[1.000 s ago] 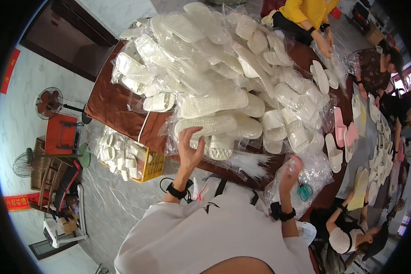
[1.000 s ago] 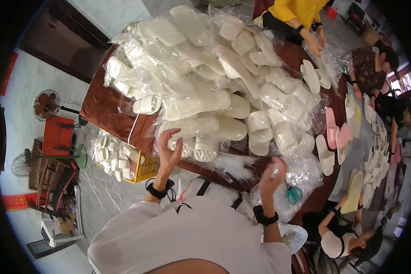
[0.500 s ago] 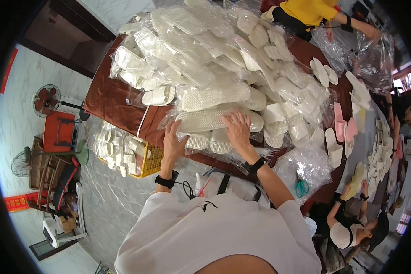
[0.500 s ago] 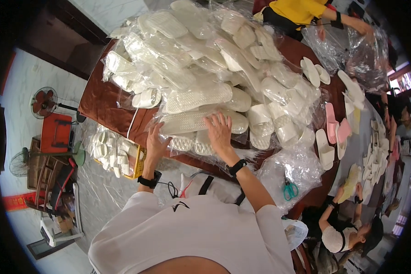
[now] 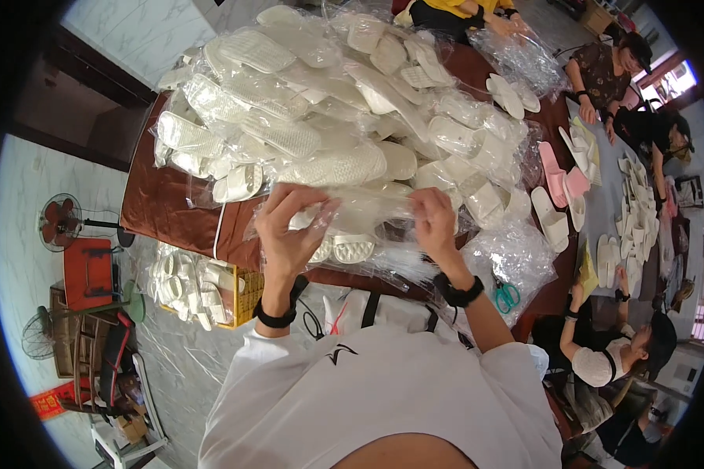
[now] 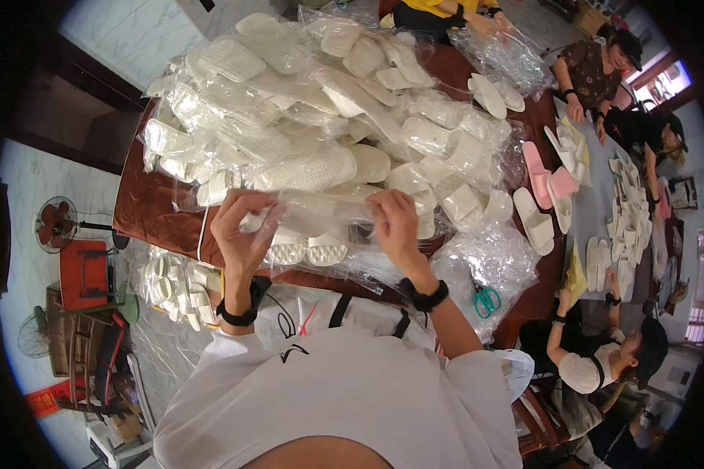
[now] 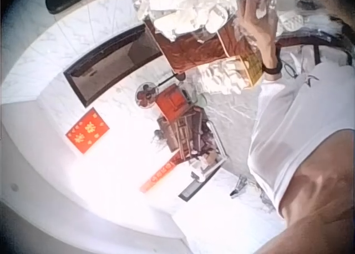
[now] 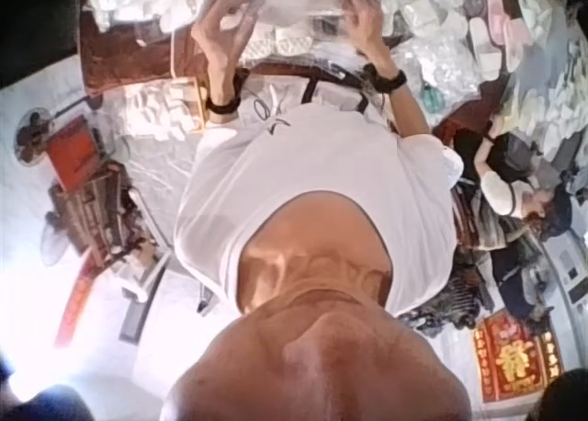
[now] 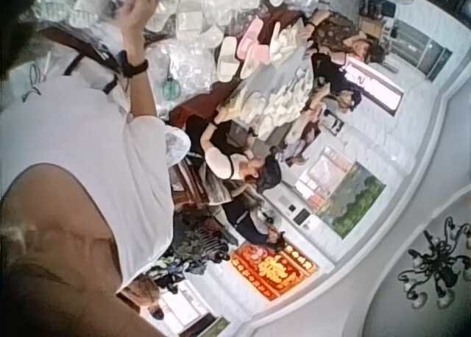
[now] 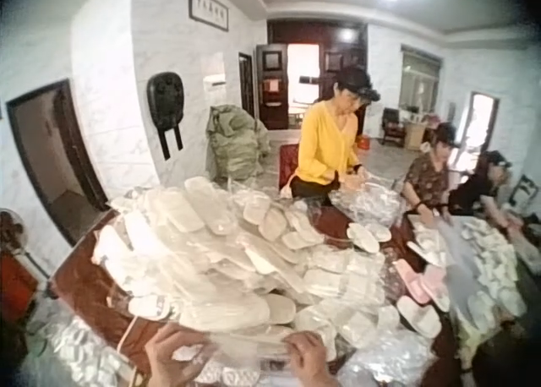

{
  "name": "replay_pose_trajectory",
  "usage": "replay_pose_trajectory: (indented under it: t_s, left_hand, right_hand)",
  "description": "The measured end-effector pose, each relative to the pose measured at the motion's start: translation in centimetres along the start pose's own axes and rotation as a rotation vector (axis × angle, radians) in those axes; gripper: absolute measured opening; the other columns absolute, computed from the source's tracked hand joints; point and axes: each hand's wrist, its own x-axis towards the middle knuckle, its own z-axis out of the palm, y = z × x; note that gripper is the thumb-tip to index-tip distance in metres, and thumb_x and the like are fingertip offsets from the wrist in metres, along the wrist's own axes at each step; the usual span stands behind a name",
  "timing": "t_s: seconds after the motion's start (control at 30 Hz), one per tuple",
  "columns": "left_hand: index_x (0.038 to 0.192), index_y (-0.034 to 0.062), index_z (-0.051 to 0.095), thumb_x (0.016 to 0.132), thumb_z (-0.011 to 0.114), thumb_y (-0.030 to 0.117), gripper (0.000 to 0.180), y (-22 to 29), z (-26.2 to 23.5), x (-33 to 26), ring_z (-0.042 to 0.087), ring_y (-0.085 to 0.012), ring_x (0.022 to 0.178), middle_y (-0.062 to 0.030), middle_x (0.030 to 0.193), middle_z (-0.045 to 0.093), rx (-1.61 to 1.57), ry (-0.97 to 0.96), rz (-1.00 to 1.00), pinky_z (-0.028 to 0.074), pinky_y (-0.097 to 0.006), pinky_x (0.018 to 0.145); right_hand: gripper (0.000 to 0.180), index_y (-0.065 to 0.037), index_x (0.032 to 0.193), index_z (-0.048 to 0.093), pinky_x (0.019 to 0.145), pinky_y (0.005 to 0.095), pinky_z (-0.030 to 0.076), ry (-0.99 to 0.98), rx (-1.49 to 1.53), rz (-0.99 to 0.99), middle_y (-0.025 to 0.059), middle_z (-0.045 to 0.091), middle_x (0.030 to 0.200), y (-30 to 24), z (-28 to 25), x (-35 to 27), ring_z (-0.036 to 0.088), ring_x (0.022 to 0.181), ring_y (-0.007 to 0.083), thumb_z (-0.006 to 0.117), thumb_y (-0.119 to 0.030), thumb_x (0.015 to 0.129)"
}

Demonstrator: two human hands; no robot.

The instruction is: Attaching plastic pairing tags to slippers and placing them into individual plastic bags.

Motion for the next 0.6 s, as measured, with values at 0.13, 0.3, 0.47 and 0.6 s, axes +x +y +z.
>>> replay_pose_trajectory:
  t_s: [0.13,0.3,0.47,0.6]
  left_hand:
    - [0.088,0.0049,0.071,0.071,0.082,0.013,0.021,2.0,2.9,3.6,0.061,-0.0151,0.069,-0.0055,0.079,0.066,-0.030,-0.120,0.034,0.047,-0.028,0.060]
    - [0.109,0.0036,0.065,0.077,0.077,0.020,0.038,-1.4,11.1,6.2,0.063,-0.0239,0.082,-0.0137,0.102,0.067,-0.168,-0.279,-0.016,0.050,-0.034,0.071]
    - [0.118,0.0030,0.060,0.083,0.072,0.033,0.047,-10.8,17.5,3.4,0.059,-0.0393,0.100,-0.0205,0.110,0.064,0.151,-0.344,0.156,0.047,-0.048,0.086]
    - [0.112,0.0015,0.062,0.077,0.073,0.050,0.060,-12.7,17.7,0.0,0.060,-0.0389,0.098,-0.0217,0.107,0.063,0.381,-0.670,-0.033,0.047,-0.049,0.083]
  right_hand:
    - [0.011,-0.002,0.100,0.061,0.076,0.0252,0.047,-0.103,0.358,0.455,0.0066,0.065,0.086,0.8,-4.3,-2.2,0.061,0.083,0.0135,0.059,-0.005,0.090]
    - [0.019,0.000,0.107,0.062,0.073,0.0238,0.046,-0.050,0.603,0.771,0.0007,0.064,0.089,8.5,-4.6,-7.0,0.055,0.082,0.0073,0.058,-0.015,0.096]
    - [0.020,-0.001,0.103,0.063,0.064,0.0224,0.043,-0.125,0.433,1.088,-0.0022,0.060,0.080,14.6,-4.3,-11.3,0.052,0.072,0.0064,0.058,-0.020,0.096]
    - [0.023,-0.001,0.101,0.063,0.058,0.0229,0.042,-0.225,0.530,1.125,-0.0021,0.059,0.075,16.5,-4.8,-12.4,0.051,0.068,0.0067,0.059,-0.023,0.096]
